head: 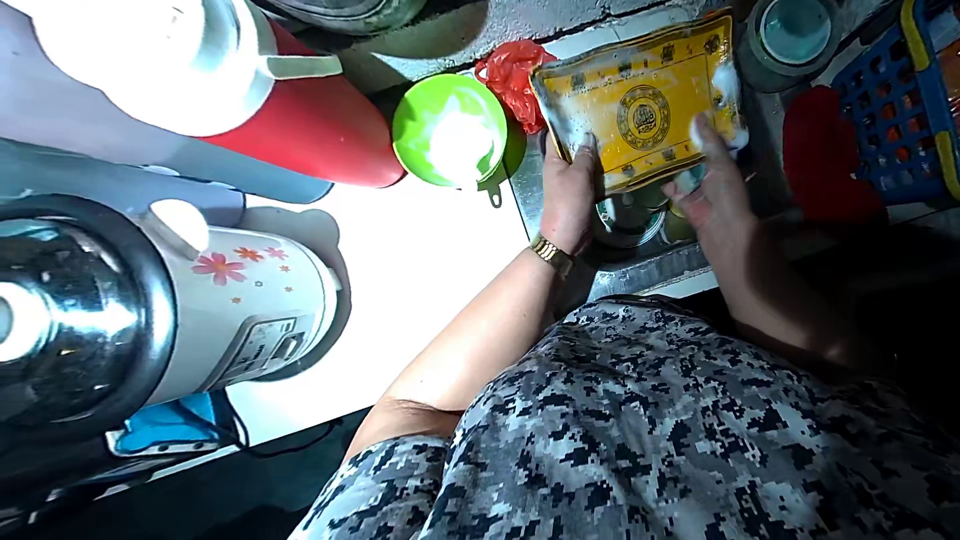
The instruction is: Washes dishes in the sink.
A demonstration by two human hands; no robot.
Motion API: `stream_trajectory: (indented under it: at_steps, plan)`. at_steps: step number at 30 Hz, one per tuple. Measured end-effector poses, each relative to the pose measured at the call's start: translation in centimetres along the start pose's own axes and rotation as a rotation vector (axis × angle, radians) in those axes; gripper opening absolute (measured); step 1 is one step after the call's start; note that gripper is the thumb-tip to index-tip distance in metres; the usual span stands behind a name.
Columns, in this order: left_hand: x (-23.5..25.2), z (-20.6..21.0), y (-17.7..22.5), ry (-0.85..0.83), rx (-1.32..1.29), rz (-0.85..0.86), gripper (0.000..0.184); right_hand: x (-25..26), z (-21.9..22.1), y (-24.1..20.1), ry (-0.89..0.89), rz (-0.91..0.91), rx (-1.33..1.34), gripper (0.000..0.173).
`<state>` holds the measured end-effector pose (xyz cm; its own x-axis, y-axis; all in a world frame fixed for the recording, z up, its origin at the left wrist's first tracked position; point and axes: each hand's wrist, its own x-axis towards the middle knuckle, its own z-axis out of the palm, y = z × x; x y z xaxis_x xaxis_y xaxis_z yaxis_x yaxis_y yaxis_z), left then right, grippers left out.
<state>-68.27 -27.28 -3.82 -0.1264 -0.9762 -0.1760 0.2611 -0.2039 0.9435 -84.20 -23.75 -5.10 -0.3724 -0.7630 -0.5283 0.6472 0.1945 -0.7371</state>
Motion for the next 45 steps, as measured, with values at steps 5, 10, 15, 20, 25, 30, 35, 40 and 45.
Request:
stream_trajectory:
  at_steps: [5, 10, 15, 20, 25, 30, 35, 40, 45]
  plan:
    - [-1.6, 1.3, -1.7, 0.029, -0.102, -0.061, 0.042, -1.1, 2.2, 2.8, -0.146, -0.029, -0.025, 0.046]
    - [1.5, -2.8, 0.5, -0.175, 0.095, -0.065, 0.027, 1.4, -0.4, -1.5, -0.248, -0.221, -0.513, 0.050]
    - [4.0, -3.5, 3.8, -0.404, 0.293, 0.036, 0.029, 0.9, 0.1, -4.5, -0.432, -0.266, -0.980, 0.052]
    - [5.6, -3.8, 8.3, -0.445, 0.490, 0.308, 0.022, 0.5, 1.3, -6.3, -0.455, -0.267, -1.250, 0.059]
    - [4.6, -3.1, 12.2, -0.721, 1.111, 0.504, 0.022, -1.3, 3.1, -8.4, -0.578, -0.481, -1.709, 0.043]
    - [4.2, -1.9, 10.7, -0.828, 1.151, 0.751, 0.015, -2.2, 5.3, -8.6, -0.674, -0.546, -1.928, 0.035]
    - [3.5, -3.5, 9.4, -0.722, 1.014, 0.930, 0.018, 0.9, 2.5, -9.7, -0.695, -0.716, -1.700, 0.032]
    - [3.6, -4.9, 8.6, -0.599, 0.750, 0.795, 0.017, 2.2, -1.1, -9.8, -0.674, -0.545, -1.233, 0.044]
    - [3.6, -4.6, 8.5, -0.423, 0.519, 0.722, 0.012, 2.8, -2.9, -6.7, -0.426, -0.519, -0.488, 0.047]
